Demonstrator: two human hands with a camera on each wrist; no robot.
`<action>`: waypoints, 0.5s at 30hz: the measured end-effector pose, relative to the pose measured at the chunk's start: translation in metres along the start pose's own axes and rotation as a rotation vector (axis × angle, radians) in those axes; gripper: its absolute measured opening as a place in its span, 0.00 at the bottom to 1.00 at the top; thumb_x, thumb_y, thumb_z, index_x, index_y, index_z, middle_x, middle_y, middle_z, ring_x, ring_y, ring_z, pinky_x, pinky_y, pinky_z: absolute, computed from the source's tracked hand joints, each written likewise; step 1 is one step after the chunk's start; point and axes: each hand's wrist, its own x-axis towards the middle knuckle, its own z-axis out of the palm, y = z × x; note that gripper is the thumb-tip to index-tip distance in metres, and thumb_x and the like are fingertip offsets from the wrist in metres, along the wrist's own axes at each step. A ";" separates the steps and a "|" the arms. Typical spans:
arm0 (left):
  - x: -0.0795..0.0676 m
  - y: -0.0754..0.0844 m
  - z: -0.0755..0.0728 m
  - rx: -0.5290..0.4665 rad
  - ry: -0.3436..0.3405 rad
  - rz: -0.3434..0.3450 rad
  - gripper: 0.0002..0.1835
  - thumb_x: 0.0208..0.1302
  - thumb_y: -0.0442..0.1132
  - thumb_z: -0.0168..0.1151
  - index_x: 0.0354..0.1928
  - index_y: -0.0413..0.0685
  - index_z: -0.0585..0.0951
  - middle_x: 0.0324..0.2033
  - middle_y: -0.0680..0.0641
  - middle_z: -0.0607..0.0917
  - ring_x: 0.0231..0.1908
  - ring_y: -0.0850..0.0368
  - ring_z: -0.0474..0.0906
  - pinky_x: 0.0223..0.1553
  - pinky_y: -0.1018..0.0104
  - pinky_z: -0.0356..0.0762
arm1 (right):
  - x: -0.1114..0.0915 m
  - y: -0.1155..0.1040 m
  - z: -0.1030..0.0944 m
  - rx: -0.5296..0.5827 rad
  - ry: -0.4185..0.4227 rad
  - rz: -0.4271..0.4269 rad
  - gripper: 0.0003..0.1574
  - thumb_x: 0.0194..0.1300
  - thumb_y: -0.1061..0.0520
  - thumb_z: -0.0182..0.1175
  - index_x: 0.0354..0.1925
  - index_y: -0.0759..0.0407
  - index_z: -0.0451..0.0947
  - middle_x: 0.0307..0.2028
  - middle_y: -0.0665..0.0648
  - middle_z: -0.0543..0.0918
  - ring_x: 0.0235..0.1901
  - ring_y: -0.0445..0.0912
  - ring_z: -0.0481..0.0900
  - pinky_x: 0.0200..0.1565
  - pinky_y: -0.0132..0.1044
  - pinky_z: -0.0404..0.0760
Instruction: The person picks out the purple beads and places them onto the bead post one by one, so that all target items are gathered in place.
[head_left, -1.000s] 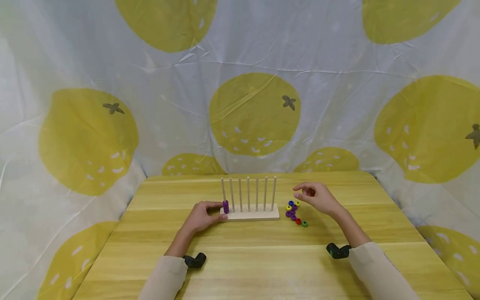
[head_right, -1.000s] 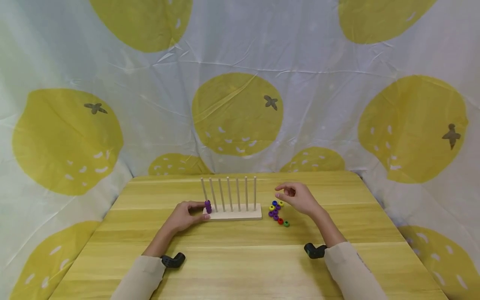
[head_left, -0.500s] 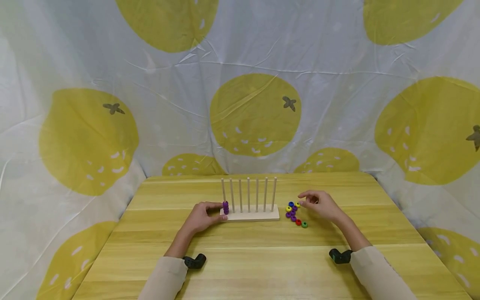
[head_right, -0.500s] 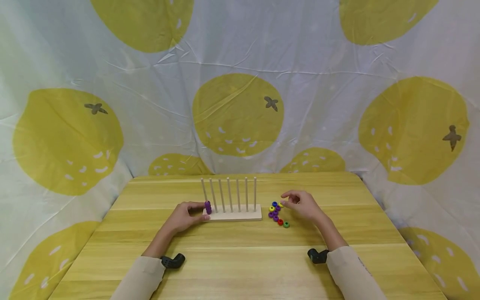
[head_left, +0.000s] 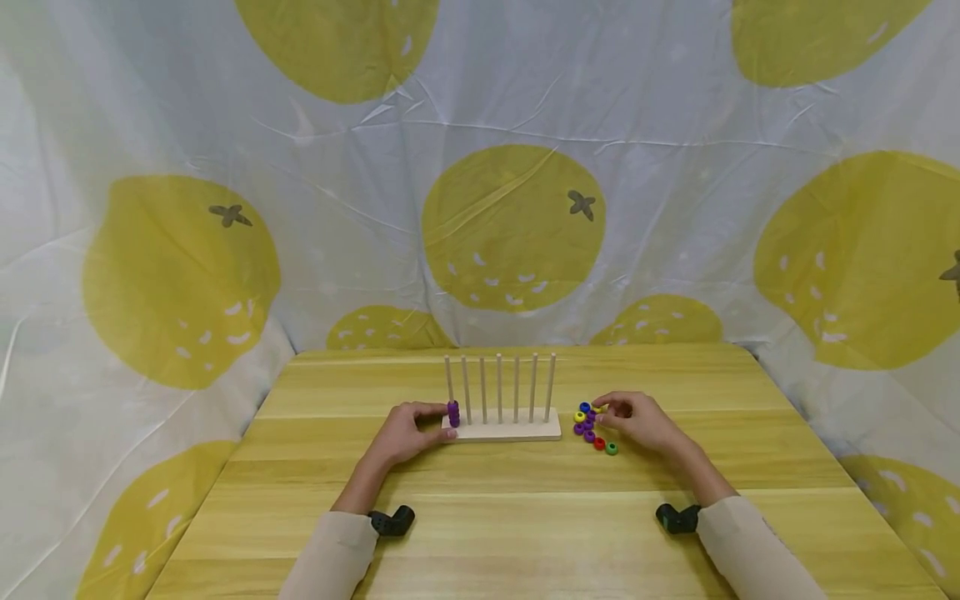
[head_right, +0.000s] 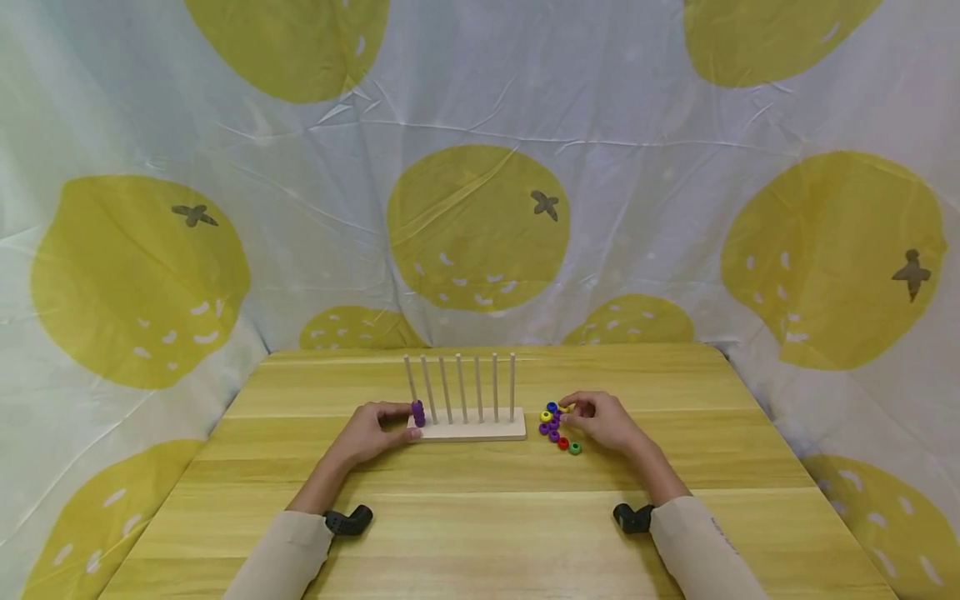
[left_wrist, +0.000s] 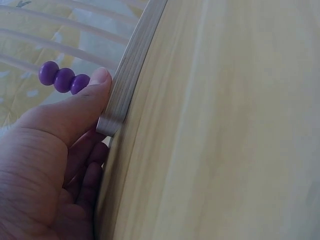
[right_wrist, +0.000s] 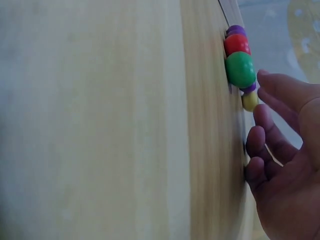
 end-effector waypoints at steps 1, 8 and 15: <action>0.000 0.000 0.000 0.000 -0.001 0.001 0.29 0.57 0.57 0.78 0.59 0.57 0.87 0.58 0.49 0.87 0.65 0.44 0.78 0.69 0.45 0.73 | 0.000 0.000 0.001 -0.006 -0.004 -0.010 0.16 0.71 0.56 0.67 0.55 0.60 0.85 0.32 0.53 0.83 0.30 0.42 0.75 0.31 0.32 0.75; 0.000 -0.002 0.001 0.001 -0.004 -0.004 0.29 0.57 0.58 0.78 0.59 0.59 0.87 0.58 0.49 0.87 0.65 0.44 0.78 0.68 0.44 0.73 | 0.000 0.000 0.005 -0.036 -0.006 0.002 0.14 0.69 0.54 0.69 0.52 0.55 0.87 0.31 0.50 0.82 0.29 0.43 0.74 0.30 0.31 0.74; 0.001 -0.003 0.001 0.000 -0.010 0.009 0.29 0.58 0.58 0.77 0.59 0.59 0.86 0.59 0.50 0.87 0.65 0.45 0.78 0.68 0.44 0.73 | 0.000 0.003 0.006 -0.048 0.002 -0.002 0.16 0.70 0.54 0.68 0.53 0.58 0.86 0.32 0.52 0.81 0.29 0.42 0.73 0.30 0.31 0.73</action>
